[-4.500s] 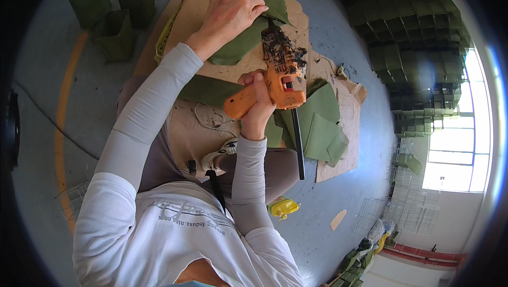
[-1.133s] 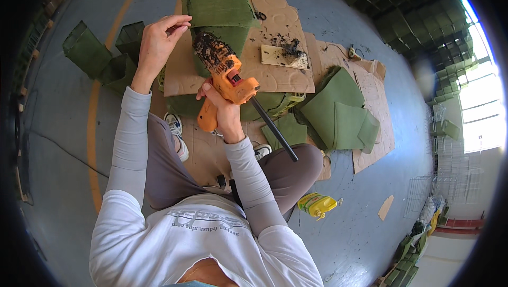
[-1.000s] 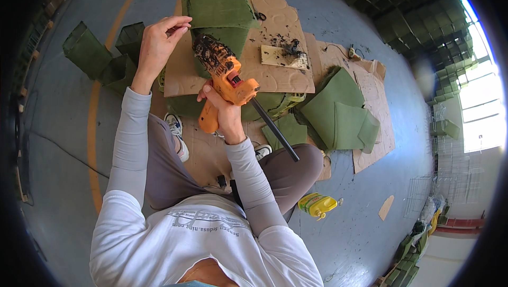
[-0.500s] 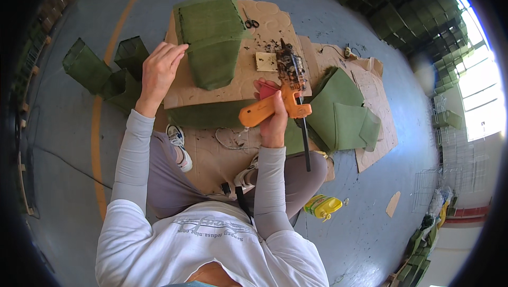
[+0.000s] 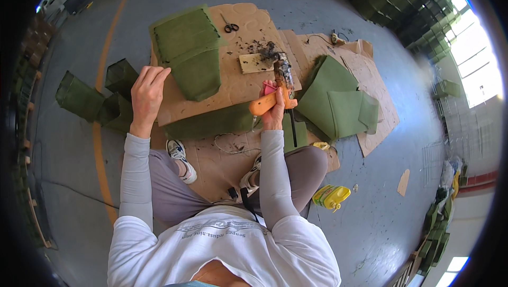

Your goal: The person sits on the floor and uses a hot glue gun to assemble a green fabric box. They apply glue to the edges of the fabric and press the sides together to form the box structure, repeating the process for different seams.

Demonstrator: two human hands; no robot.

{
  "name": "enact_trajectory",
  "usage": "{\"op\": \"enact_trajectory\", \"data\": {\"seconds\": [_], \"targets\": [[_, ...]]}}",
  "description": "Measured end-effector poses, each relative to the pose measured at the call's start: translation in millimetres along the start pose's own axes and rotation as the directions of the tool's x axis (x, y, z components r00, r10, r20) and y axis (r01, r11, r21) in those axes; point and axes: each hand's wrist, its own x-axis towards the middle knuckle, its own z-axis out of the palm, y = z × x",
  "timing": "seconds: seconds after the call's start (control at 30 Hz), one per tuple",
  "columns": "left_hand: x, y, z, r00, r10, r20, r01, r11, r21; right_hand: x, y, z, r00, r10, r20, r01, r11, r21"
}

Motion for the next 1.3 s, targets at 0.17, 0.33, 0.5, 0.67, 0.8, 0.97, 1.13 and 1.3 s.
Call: {"op": "enact_trajectory", "data": {"seconds": [0.17,0.33,0.5,0.67,0.8,0.97,1.13,1.3], "targets": [[-1,-2,1,1.0,-0.014,-0.012,0.014,1.0,0.009,14,28,-16,0.995,0.095,-0.041,-0.1,0.985,-0.138],[-1,-3,2,1.0,-0.005,-0.025,0.006,1.0,0.017,57,55,-6,0.983,0.175,-0.051,-0.182,0.957,-0.225],[-3,-4,5,0.999,-0.003,-0.036,0.003,1.0,0.015,87,51,3,0.95,0.155,-0.271,-0.256,0.884,-0.391],[0,-2,3,0.999,0.0,-0.049,0.0,1.0,-0.008,70,24,-9,0.959,0.074,-0.273,-0.27,0.523,-0.809],[-2,2,-7,0.947,-0.292,-0.13,0.268,0.947,-0.177,36,10,27,0.959,-0.262,0.111,-0.046,-0.528,-0.848],[-13,-22,9,0.464,-0.746,0.479,0.847,0.215,-0.486,21,2,127,0.99,0.14,-0.015,-0.08,0.472,-0.878],[-14,-19,12,0.401,-0.523,0.753,0.733,-0.31,-0.605,16,25,180,0.942,0.326,0.074,-0.195,0.714,-0.672],[-11,-16,17,0.417,-0.473,0.776,0.683,-0.4,-0.611,19,38,186,0.956,0.269,0.122,-0.142,0.78,-0.609]]}}
